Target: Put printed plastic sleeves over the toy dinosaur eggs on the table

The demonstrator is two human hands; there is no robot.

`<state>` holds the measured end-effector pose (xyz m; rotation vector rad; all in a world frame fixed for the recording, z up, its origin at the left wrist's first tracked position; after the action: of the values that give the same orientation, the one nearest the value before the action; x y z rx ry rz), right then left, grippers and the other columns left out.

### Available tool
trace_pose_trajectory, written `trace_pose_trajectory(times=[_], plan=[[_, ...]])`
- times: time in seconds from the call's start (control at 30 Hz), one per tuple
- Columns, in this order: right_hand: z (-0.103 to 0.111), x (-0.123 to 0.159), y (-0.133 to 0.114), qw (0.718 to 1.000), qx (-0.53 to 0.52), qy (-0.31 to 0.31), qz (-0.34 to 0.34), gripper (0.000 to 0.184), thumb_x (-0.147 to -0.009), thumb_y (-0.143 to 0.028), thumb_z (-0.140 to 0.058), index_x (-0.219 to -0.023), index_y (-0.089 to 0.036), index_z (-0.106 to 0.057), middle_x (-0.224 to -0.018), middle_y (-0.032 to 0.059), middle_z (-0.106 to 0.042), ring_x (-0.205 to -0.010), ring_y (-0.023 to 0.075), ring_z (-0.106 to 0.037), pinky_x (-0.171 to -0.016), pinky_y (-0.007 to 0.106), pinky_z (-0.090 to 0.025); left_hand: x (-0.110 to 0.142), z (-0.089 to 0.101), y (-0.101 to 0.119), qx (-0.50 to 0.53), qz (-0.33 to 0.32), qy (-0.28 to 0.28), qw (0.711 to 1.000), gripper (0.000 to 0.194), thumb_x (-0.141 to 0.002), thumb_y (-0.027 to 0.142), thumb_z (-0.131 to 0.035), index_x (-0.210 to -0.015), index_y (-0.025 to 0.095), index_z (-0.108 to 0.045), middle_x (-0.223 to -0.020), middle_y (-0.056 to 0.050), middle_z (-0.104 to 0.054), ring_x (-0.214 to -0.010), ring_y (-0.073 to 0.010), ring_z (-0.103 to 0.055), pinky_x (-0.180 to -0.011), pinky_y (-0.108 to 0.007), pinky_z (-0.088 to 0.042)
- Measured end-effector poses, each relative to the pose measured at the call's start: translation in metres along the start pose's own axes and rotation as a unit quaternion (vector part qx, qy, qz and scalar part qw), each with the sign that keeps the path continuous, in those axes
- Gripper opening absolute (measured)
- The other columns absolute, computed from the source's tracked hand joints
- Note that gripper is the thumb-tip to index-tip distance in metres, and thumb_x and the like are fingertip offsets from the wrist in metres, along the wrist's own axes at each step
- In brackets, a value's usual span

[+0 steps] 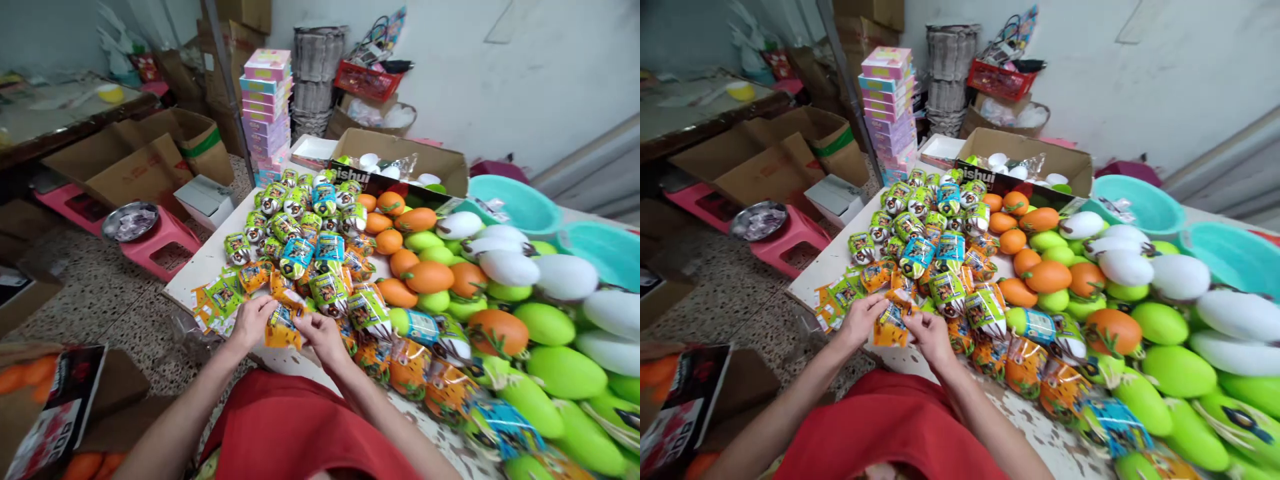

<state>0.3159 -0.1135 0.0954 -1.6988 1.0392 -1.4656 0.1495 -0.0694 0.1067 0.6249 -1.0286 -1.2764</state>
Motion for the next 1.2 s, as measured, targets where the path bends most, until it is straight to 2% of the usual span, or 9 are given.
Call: trace_pose_trajectory(times=[0.13,0.27,0.57,0.67,0.77,0.87,0.97,1.07,1.2], plan=[[0.021,0.006,0.005,0.996,0.029,0.079,0.017,0.035,-0.066,-0.051,-0.069,-0.065,-0.017,-0.063,-0.057,0.0008,-0.061,-0.051,0.0152,-0.053,-0.046,0.026,-0.042,-0.007,-0.007,-0.001,-0.001,-0.044,-0.006,0.999,0.025,-0.077,0.040,-0.054,-0.071,0.018,-0.065,-0.066,0.001,-0.060,-0.065,-0.0158,-0.052,-0.062,-0.024,-0.040],[0.048,0.016,-0.002,0.978,0.080,0.181,0.064,0.018,-0.067,-0.035,-0.064,-0.064,-0.018,-0.063,-0.058,-0.0003,-0.060,-0.056,0.0150,-0.051,-0.051,0.025,-0.040,-0.004,-0.025,0.009,0.139,-0.023,-0.080,0.987,0.023,-0.075,0.041,-0.061,-0.069,0.019,-0.062,-0.064,0.002,-0.058,-0.062,-0.0141,-0.051,-0.057,-0.021,-0.039],[0.086,0.050,-0.003,0.961,0.105,0.240,0.089,0.017,-0.067,-0.029,-0.067,-0.057,-0.018,-0.060,-0.053,-0.0035,-0.055,-0.056,0.0121,-0.046,-0.049,0.021,-0.033,0.022,-0.087,0.067,0.344,0.107,-0.310,0.880,0.027,-0.073,0.033,-0.073,-0.094,0.016,-0.068,-0.090,-0.006,-0.073,-0.082,-0.0199,-0.067,-0.075,-0.027,-0.053],[0.104,0.062,-0.004,0.966,0.085,0.233,0.078,0.022,-0.067,-0.037,-0.070,-0.060,-0.017,-0.063,-0.052,-0.0025,-0.056,-0.050,0.0123,-0.048,-0.047,0.022,-0.036,0.011,-0.092,0.079,0.445,0.145,-0.279,0.838,0.025,-0.073,0.028,-0.073,-0.096,0.017,-0.067,-0.095,-0.007,-0.074,-0.086,-0.0208,-0.069,-0.078,-0.029,-0.055],[0.144,0.064,-0.016,0.953,0.057,0.289,0.069,0.036,-0.072,-0.050,-0.065,-0.083,-0.016,-0.065,-0.071,0.0034,-0.066,-0.057,0.0174,-0.060,-0.047,0.026,-0.045,-0.005,-0.094,0.083,0.482,0.145,-0.205,0.840,0.023,-0.073,0.020,-0.072,-0.096,0.017,-0.067,-0.096,-0.006,-0.074,-0.090,-0.0192,-0.070,-0.082,-0.027,-0.056],[0.200,0.045,-0.041,0.904,0.044,0.419,0.073,0.056,-0.075,-0.056,-0.060,-0.114,-0.017,-0.052,-0.114,0.0128,-0.061,-0.088,0.0234,-0.065,-0.064,0.032,-0.054,-0.013,-0.097,0.083,0.492,0.149,-0.164,0.842,0.024,-0.074,0.014,-0.070,-0.097,0.017,-0.066,-0.098,-0.005,-0.074,-0.094,-0.0175,-0.069,-0.084,-0.024,-0.056],[0.246,0.008,-0.072,0.840,0.061,0.535,0.061,0.075,-0.066,-0.053,-0.068,-0.125,-0.014,-0.042,-0.137,0.0200,-0.040,-0.122,0.0320,-0.046,-0.091,0.039,-0.048,-0.011,-0.102,0.080,0.497,0.168,-0.169,0.834,0.032,-0.074,0.015,-0.071,-0.104,0.020,-0.065,-0.104,-0.004,-0.073,-0.099,-0.0187,-0.068,-0.087,-0.027,-0.056],[0.266,-0.033,-0.092,0.804,0.080,0.589,0.035,0.088,-0.062,-0.053,-0.069,-0.130,-0.008,-0.035,-0.144,0.0252,-0.023,-0.134,0.0420,-0.024,-0.099,0.052,-0.034,-0.008,-0.105,0.073,0.489,0.191,-0.162,0.835,0.035,-0.071,0.015,-0.075,-0.105,0.020,-0.065,-0.105,-0.005,-0.073,-0.099,-0.0212,-0.068,-0.088,-0.031,-0.056],[0.272,-0.065,-0.093,0.767,0.093,0.634,-0.034,0.087,-0.062,-0.054,-0.070,-0.128,-0.011,-0.034,-0.142,0.0268,-0.026,-0.132,0.0423,-0.026,-0.096,0.060,-0.031,-0.005,-0.103,0.062,0.470,0.229,-0.135,0.842,0.026,-0.072,0.012,-0.073,-0.096,0.017,-0.067,-0.099,-0.006,-0.074,-0.098,-0.0228,-0.069,-0.087,-0.032,-0.057]])
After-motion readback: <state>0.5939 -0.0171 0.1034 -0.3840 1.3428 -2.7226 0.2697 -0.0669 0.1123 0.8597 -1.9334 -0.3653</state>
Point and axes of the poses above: each hand's wrist, its own x-axis away from the middle knuckle, its own z-axis out of the back of the hand, y = z × x, the point moved 2 cm from there along -x, towards the middle knuckle
